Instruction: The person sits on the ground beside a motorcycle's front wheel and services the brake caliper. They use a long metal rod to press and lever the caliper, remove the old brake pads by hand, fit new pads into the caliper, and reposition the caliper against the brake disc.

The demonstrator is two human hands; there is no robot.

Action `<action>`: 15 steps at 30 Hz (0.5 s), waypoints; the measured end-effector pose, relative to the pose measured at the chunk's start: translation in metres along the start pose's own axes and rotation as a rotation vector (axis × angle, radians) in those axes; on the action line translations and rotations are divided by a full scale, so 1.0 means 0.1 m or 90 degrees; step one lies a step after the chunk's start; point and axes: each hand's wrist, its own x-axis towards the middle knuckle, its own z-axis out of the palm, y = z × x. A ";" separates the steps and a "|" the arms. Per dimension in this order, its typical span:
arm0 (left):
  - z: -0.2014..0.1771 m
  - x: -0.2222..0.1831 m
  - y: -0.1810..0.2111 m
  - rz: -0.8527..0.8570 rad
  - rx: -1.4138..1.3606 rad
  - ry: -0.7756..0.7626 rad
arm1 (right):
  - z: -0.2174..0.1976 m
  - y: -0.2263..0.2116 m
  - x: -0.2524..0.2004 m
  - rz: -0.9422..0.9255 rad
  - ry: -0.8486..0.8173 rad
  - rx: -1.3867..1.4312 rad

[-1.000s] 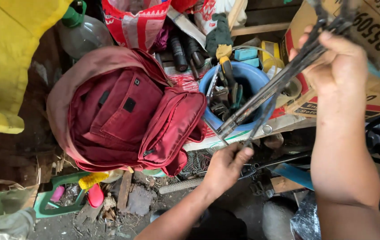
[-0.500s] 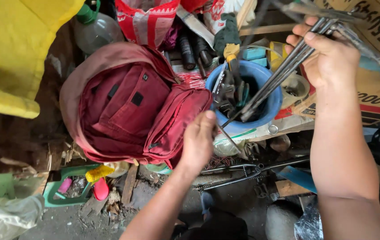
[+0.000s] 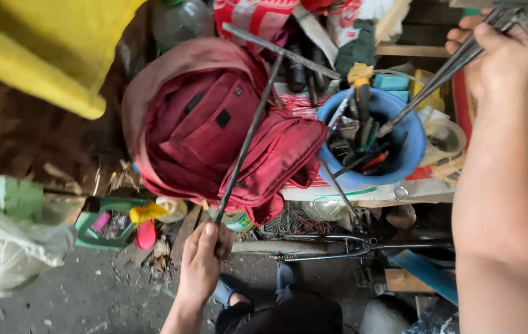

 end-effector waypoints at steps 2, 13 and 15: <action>-0.08 -0.19 -0.08 0.007 -0.023 0.007 | -0.15 0.31 0.27 0.024 -0.042 0.007; -0.27 -0.71 -0.19 0.006 -0.107 0.071 | -0.86 2.68 1.09 0.103 -0.156 -0.285; -0.31 -0.77 -0.16 -0.007 -0.143 0.021 | -0.91 3.03 1.11 0.000 -0.242 -0.427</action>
